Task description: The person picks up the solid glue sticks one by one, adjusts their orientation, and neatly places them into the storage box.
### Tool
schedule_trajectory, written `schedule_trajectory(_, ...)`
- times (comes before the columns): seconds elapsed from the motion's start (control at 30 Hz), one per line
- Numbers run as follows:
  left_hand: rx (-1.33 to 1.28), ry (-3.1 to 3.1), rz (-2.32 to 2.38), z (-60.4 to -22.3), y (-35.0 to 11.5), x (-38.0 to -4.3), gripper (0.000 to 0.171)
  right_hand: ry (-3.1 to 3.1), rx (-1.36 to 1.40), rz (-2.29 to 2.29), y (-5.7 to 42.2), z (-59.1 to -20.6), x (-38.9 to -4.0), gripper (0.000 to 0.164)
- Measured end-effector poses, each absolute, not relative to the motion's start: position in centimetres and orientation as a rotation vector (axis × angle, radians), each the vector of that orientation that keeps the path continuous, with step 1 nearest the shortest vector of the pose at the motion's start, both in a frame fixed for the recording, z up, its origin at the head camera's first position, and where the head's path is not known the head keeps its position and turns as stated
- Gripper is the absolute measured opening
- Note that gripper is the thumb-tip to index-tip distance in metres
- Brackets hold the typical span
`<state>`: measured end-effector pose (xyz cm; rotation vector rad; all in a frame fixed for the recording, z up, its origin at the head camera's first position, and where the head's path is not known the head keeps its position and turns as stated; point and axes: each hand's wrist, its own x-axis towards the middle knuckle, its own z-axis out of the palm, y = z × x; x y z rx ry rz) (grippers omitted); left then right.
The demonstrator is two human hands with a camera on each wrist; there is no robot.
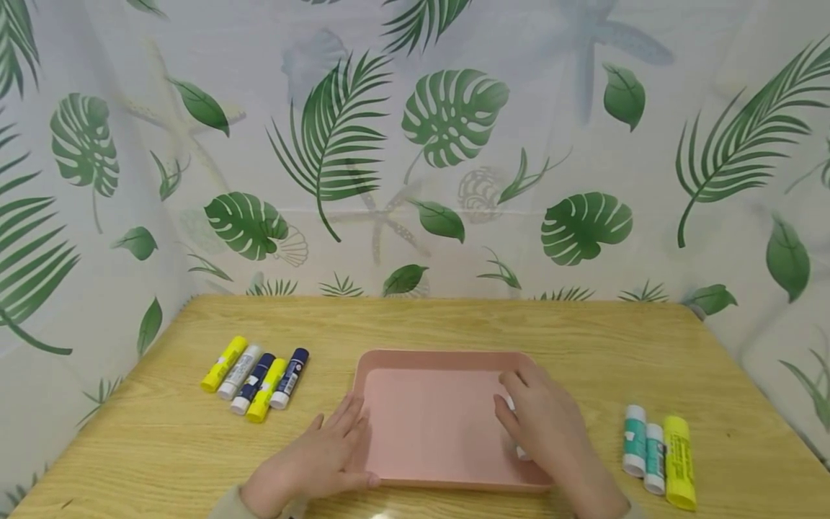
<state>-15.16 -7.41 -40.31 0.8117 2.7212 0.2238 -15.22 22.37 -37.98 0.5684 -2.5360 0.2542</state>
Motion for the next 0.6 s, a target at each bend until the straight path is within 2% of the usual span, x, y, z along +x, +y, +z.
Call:
schedule_trajectory(0.1, 0.810, 2.720, 0.225, -40.3, -7.4, -15.1, 0.092, -2.469, 0.626, 0.251, 22.7, -38.1, -15.3, 0.051)
schedule_trajectory(0.17, 0.811, 2.719, 0.223, -40.3, -7.5, -15.1, 0.092, -2.477, 0.632, 0.249, 22.9, -38.1, -15.2, 0.056)
schedule_trajectory(0.27, 0.807, 2.712, 0.228, -40.3, -7.5, -15.1, 0.091, -2.536, 0.622, 0.219, 23.2, -38.2, -14.9, 0.039)
schedule_trajectory(0.43, 0.806, 2.711, 0.230, -40.2, -7.5, -15.0, 0.091, -2.661, 0.610, 0.153, 23.6, -38.3, -14.8, 0.051)
schedule_trajectory(0.6, 0.817, 2.720, 0.222, -40.1, -7.4, -15.0, 0.091, -2.684, 0.600, 0.181, 24.1, -38.4, -14.9, 0.051)
